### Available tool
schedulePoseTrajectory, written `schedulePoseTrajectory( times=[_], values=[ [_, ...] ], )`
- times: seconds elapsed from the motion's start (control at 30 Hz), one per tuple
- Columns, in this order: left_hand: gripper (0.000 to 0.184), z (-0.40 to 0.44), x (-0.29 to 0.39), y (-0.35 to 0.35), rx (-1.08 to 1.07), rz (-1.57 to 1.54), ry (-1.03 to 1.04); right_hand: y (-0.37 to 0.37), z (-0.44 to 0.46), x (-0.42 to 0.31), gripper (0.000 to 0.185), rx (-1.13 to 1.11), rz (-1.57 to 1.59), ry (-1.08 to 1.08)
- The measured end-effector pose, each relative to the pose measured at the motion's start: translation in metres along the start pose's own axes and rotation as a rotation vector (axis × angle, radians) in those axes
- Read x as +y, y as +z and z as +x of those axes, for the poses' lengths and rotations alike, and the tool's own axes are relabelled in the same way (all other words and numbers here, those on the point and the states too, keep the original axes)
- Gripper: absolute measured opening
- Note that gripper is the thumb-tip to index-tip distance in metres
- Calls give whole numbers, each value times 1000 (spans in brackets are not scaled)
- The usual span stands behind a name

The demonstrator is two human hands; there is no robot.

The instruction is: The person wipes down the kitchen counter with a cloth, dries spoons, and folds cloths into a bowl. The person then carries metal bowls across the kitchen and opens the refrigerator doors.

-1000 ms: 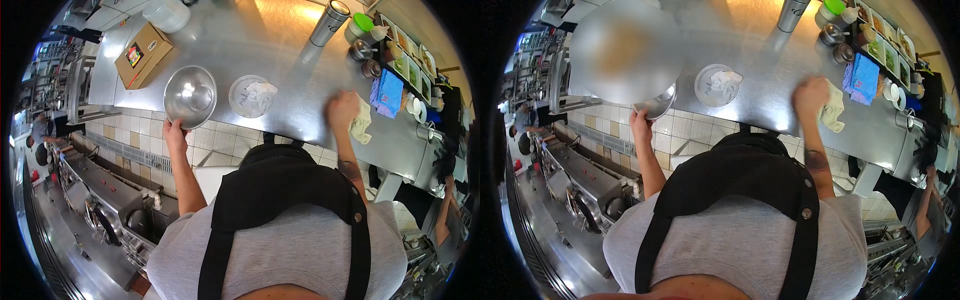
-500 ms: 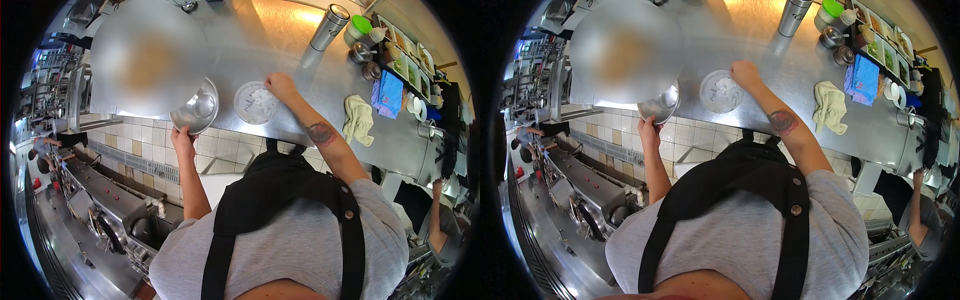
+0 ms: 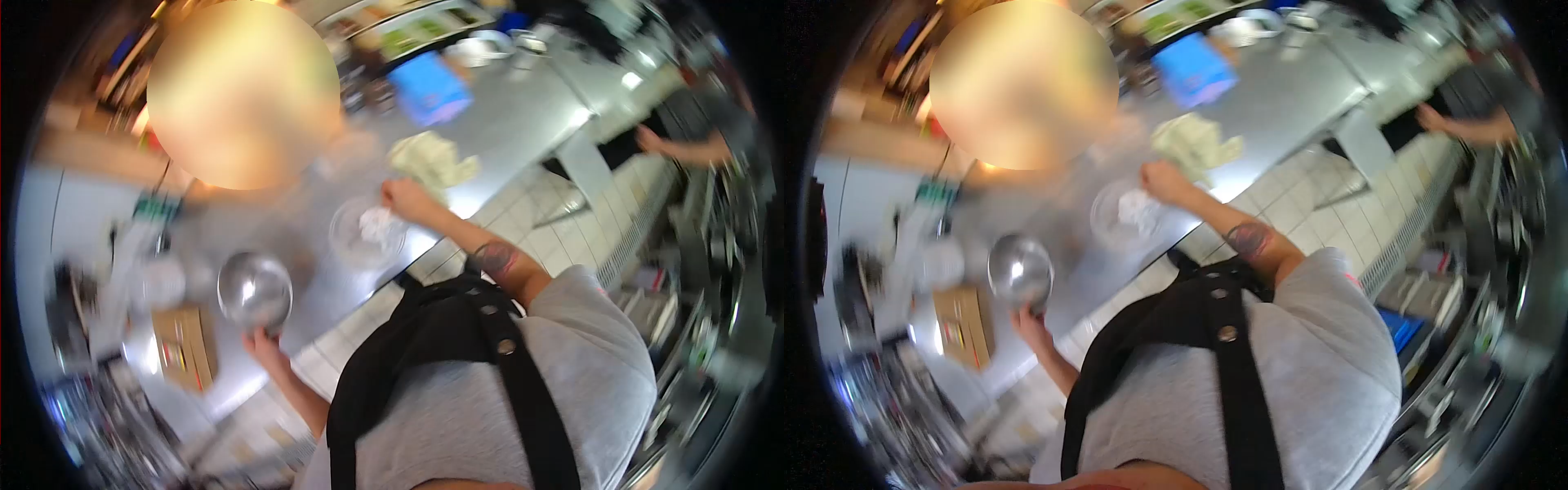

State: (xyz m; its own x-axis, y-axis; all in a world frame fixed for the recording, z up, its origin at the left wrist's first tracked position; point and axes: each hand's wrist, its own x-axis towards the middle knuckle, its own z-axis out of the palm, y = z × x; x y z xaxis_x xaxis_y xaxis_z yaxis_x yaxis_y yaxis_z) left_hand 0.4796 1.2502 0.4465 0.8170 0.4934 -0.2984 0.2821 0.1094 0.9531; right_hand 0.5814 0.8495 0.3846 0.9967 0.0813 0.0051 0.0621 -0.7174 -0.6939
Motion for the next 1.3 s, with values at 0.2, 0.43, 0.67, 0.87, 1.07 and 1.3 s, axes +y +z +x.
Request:
schedulePoseTrajectory(
  times=[0.2,0.43,0.67,0.87,1.07,1.3],
  values=[
    [31,-4,13,114,-255,230,63,-125,-109,58,8,285,32,261],
    [34,-96,16,289,-753,280,159,-208,-300,118,6,641,-3,633],
    [28,-259,-53,432,-1240,357,99,-231,-511,164,7,1061,-96,929],
    [21,-376,-123,513,-1503,640,109,-255,-640,184,7,1231,-75,1222],
    [26,-443,-153,583,-1556,766,274,-300,-711,251,9,1349,-48,1337],
    [29,-560,-191,721,-1487,846,426,-404,-770,351,10,1404,-53,1401]
  ],
)
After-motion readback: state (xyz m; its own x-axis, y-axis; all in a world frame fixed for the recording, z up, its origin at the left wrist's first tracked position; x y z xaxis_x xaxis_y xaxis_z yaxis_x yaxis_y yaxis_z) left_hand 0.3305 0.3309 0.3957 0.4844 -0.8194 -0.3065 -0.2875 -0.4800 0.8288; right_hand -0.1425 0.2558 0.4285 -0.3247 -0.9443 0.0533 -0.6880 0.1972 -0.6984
